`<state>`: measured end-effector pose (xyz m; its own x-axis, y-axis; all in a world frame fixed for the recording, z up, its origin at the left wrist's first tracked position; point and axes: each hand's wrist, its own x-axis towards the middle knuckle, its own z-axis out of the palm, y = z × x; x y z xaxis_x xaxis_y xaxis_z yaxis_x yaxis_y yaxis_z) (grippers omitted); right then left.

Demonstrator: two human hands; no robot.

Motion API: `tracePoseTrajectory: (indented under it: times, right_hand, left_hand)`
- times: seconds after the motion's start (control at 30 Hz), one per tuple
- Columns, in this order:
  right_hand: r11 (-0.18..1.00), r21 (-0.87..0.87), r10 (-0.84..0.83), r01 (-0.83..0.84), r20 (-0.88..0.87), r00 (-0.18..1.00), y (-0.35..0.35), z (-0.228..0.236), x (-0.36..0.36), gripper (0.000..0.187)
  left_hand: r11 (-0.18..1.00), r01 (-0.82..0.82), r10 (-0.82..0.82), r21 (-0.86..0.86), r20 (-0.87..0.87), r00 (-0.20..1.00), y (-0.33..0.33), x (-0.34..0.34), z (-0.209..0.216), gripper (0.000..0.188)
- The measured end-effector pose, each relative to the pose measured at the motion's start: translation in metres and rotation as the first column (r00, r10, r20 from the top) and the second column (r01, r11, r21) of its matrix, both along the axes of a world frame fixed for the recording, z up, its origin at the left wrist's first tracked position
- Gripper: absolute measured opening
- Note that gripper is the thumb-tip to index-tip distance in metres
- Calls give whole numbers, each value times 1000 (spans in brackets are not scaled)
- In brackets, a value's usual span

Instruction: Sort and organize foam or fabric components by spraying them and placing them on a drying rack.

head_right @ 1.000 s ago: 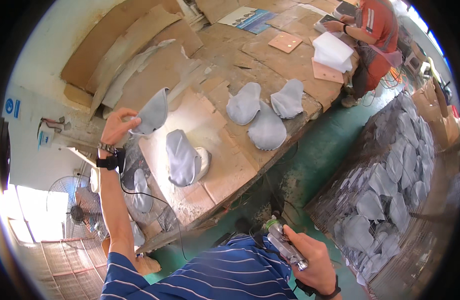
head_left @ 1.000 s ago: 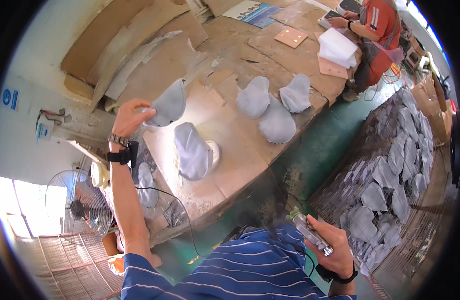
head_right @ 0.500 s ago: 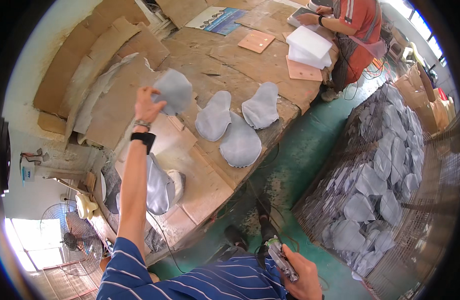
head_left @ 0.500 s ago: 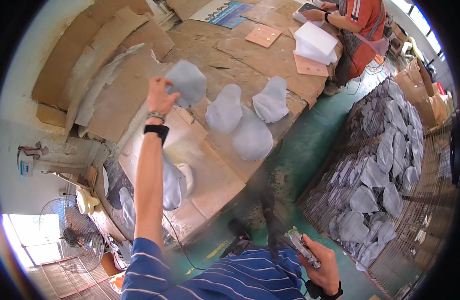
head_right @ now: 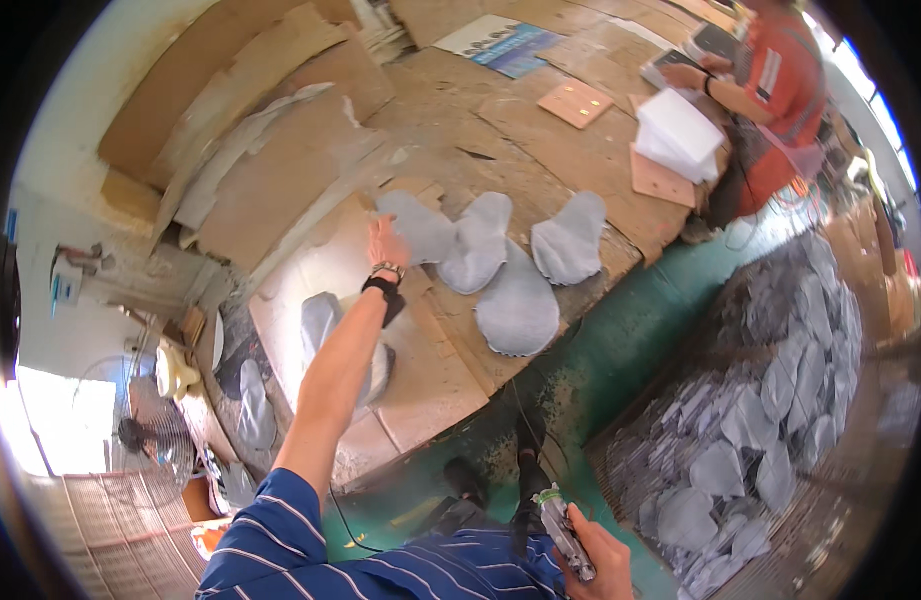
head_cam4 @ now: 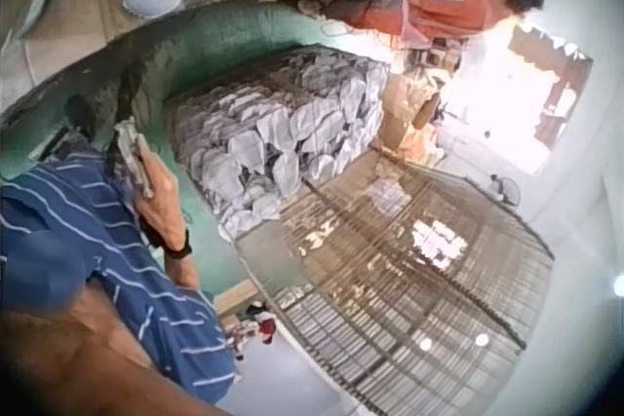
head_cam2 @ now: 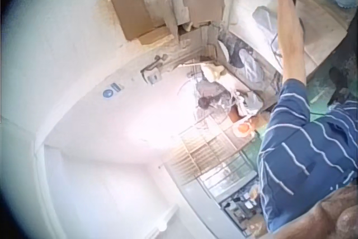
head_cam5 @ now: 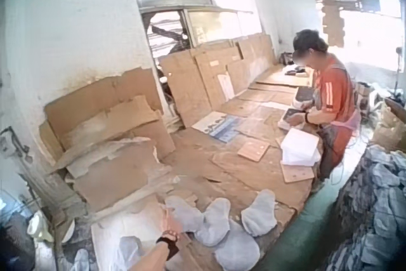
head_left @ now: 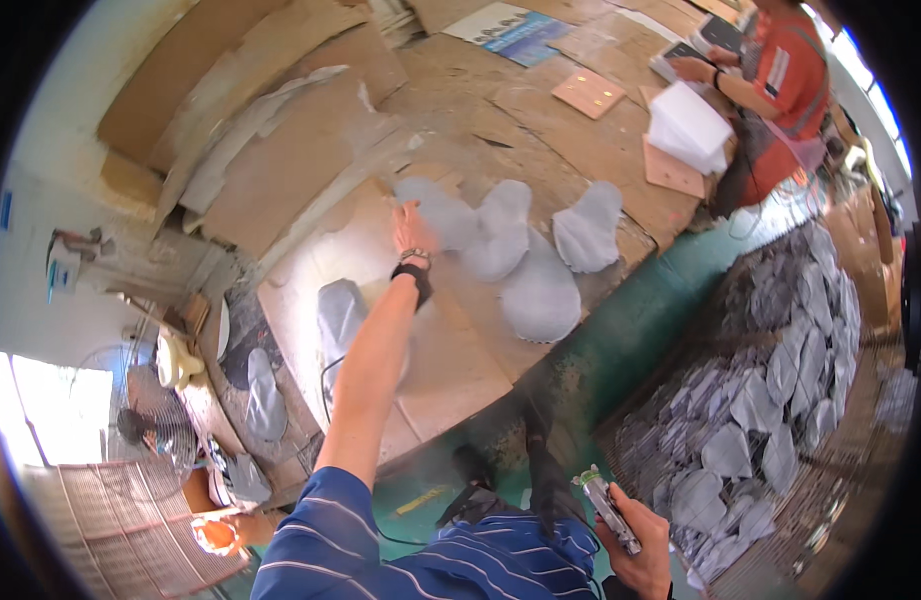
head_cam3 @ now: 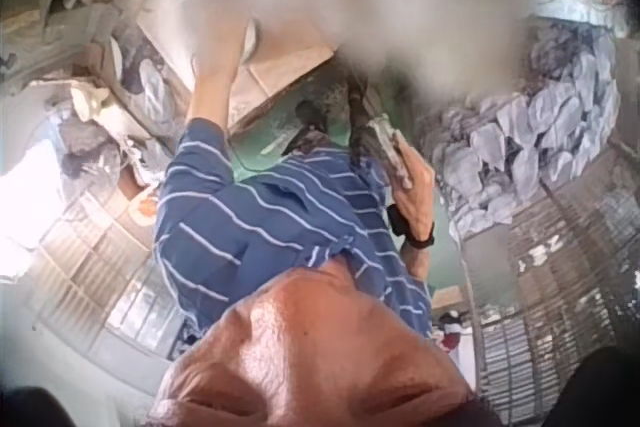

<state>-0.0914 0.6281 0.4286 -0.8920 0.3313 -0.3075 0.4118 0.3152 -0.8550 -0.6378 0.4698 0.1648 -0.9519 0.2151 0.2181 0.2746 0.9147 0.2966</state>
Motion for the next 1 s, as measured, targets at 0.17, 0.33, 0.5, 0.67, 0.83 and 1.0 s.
tracePoseTrajectory:
  times: [0.17,0.33,0.5,0.67,0.83,1.0]
  right_hand:
    - [989,17,147,-146,-67,987,-9,23,-20,48]
    - [972,43,235,-231,-171,957,-35,54,-36,51]
    - [943,18,328,-332,-210,921,-58,106,-35,51]
    - [843,63,537,-534,-170,827,-87,147,-44,56]
    - [859,314,484,-405,-242,841,-129,157,-40,48]
    - [754,400,596,-521,-84,798,-169,174,-42,47]
  left_hand:
    - [845,53,94,533,-245,965,-24,38,22,44]
    - [697,189,-133,692,-135,982,-90,158,99,35]
    - [645,-201,18,737,249,968,-185,304,118,28]
    - [414,-466,198,782,422,885,-304,427,58,22]
    - [382,-731,313,565,665,678,-392,499,-23,16]
    - [698,-694,355,175,757,548,-449,555,-90,22]
